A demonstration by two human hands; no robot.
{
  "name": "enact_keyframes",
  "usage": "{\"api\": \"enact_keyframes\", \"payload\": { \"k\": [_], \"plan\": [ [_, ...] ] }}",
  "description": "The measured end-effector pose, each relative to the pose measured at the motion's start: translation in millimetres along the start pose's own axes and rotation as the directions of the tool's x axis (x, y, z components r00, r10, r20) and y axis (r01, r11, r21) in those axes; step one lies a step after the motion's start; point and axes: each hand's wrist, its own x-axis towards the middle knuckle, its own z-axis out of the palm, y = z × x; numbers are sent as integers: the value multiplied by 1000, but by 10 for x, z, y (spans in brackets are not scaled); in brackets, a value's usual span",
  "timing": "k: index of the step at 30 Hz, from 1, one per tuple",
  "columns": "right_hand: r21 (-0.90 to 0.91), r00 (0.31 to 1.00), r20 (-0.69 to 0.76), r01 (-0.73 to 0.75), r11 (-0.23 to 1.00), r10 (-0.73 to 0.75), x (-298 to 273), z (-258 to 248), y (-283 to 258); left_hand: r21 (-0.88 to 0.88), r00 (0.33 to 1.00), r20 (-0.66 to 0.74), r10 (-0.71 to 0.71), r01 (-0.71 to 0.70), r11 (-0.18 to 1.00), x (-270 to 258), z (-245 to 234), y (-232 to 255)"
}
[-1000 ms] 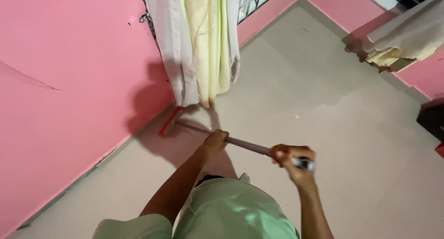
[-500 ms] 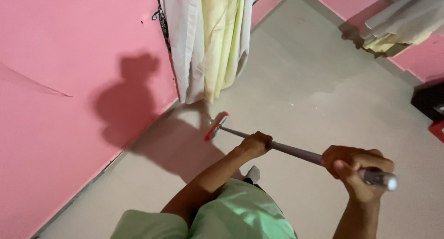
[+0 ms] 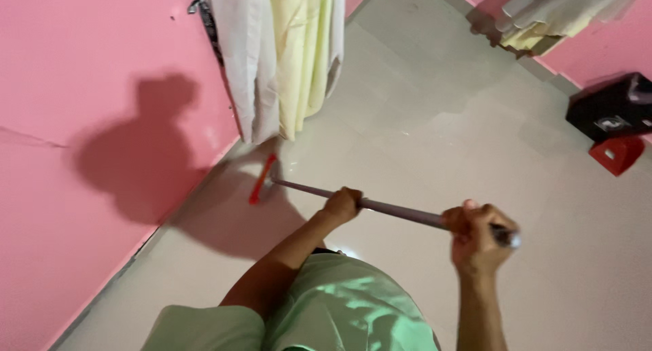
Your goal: The person sweeps the floor using a squeegee-like broom, moving across a room with pink walls and gathering debris near a trash bin.
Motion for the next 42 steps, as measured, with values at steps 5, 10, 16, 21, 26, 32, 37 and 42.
{"api": "enact_keyframes", "payload": {
  "k": [5, 10, 16, 21, 26, 32, 37, 42],
  "plan": [
    [-207, 973, 70, 228, 951, -218, 270, -202, -663, -113, 965, 109, 238, -226, 968, 525, 360, 961],
    [-362, 957, 145, 287, 887, -250, 406, -132, -806, -312, 932, 45, 361, -330, 891, 577, 320, 1377],
    [-205, 942, 106, 335, 920, -319, 463, -222, -989, 101, 971, 220, 97, -121, 988, 267, -202, 1384],
    [111, 989, 125, -94, 989, 80, 374, -21, -81, 79, 980, 23, -199, 197, 977, -177, -321, 234],
    [-111, 931, 190, -296, 949, 312, 14, 98, 474, 19, 940, -95, -327, 330, 944, -314, 12, -749],
    [16, 969, 227, -108, 994, 101, 138, -320, -108, -32, 937, 21, -348, 348, 937, 23, 295, 133],
    [-78, 943, 284, 202, 976, -172, 341, -459, -672, 58, 992, 40, -118, 116, 992, 105, 53, 1232],
    [62, 969, 191, 144, 988, -154, 355, -542, -614, 68, 989, 39, -141, 138, 988, -250, -270, 1293]
  ]
}}
